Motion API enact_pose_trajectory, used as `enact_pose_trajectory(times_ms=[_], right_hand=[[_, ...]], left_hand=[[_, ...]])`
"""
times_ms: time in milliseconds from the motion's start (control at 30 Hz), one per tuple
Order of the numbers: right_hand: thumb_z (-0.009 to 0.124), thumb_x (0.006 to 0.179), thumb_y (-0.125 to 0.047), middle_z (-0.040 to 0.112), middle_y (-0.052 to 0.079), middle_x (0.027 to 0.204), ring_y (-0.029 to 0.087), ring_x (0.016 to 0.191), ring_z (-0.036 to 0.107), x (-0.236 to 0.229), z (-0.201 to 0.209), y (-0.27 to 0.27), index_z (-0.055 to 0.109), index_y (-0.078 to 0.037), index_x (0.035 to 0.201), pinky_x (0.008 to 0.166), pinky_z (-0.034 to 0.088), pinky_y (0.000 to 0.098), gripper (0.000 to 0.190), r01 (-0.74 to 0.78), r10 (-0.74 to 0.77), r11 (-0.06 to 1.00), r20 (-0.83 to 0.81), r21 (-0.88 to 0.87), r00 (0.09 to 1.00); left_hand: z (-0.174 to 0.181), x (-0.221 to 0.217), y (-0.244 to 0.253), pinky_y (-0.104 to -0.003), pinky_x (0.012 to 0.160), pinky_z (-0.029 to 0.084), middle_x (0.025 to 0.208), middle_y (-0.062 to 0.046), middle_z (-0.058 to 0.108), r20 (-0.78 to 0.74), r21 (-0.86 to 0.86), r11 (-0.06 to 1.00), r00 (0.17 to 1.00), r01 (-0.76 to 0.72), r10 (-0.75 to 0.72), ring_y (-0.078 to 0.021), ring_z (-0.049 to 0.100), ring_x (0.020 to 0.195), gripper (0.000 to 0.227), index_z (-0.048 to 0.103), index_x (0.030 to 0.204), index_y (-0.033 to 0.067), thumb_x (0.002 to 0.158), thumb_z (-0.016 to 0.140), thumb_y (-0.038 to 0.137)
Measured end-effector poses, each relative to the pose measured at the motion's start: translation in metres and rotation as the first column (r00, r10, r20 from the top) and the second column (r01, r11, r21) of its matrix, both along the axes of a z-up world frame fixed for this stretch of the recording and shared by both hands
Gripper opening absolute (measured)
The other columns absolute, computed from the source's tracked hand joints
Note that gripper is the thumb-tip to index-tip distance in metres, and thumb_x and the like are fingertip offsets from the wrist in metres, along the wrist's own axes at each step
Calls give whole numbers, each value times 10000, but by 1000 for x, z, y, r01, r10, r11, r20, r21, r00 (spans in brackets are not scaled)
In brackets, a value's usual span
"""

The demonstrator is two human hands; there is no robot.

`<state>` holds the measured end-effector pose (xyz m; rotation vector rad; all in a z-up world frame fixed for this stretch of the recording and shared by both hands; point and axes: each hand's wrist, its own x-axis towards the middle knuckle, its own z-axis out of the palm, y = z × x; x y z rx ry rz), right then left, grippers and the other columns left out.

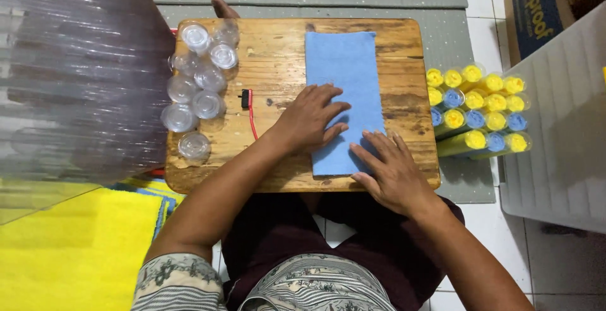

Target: The person brushes a blue cloth with a red brush on a wooden board, then flips and brushes the other side. Finally, the person folds the cloth into a small square.

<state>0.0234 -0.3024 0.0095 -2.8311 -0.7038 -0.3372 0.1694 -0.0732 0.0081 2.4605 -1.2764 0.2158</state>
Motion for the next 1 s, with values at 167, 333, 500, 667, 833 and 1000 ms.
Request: enact_pose_trajectory(times_ms=[167, 333, 500, 667, 833, 1000], right_hand=[[655, 954, -411, 679, 108, 1218, 319, 1179, 667, -3, 10, -12, 717, -182, 1241, 985, 526, 472, 373, -103, 96, 989, 65, 103, 993], [695, 934, -343, 705, 105, 1162, 327, 1140, 688, -2, 14, -17, 723, -185, 1231, 947, 557, 485, 337, -154, 152, 987, 50, 37, 987], [660, 935, -249, 712, 104, 1132, 309, 1100, 697, 0, 14, -20, 728, -141, 1160, 949, 546, 459, 258, -218, 226, 971, 82, -97, 971], [661, 894, -272, 723, 98, 1075, 292, 1028, 725, 5, 19, -12, 715, -131, 1135, 920, 569, 433, 284, -237, 274, 948, 161, -215, 948], [617, 924, -241, 739, 121, 1042, 290, 972, 746, 8, 14, -21, 714, -100, 1155, 910, 575, 416, 288, -280, 329, 925, 173, -259, 928], [589, 934, -208, 741, 124, 983, 275, 912, 756, 15, 3, -23, 708, -87, 1139, 902, 580, 407, 266, -308, 394, 889, 223, -338, 892]], left_hand=[[3, -32, 17, -535, 1069, 464, 1282, -179, 653, -86, 7, 995, 992, 97, -96, -365, 621, 1273, 373, 674, 1214, 139, 1039, 515, 428], [5, -38, 15, -557, 1094, 444, 1291, -168, 653, -232, 78, 991, 969, 105, -84, -369, 599, 1303, 432, 664, 1245, 144, 1043, 460, 467], [17, -31, -11, -555, 1053, 475, 1206, -157, 685, -185, 112, 983, 975, 147, -125, -353, 652, 1212, 432, 679, 1229, 162, 1025, 493, 494], [0, -15, -45, -521, 1010, 502, 1222, -112, 660, -139, 72, 992, 986, 103, -92, -327, 652, 1192, 415, 661, 1250, 188, 1028, 478, 486], [8, -6, -45, -499, 1045, 460, 1266, -85, 648, -277, 97, 993, 960, 62, -33, -300, 617, 1229, 440, 678, 1261, 236, 1020, 461, 534], [26, -11, -25, -579, 1101, 419, 1311, -219, 655, -503, -159, 980, 845, 116, -181, -432, 602, 1280, 474, 686, 1284, 120, 1019, 511, 473]])
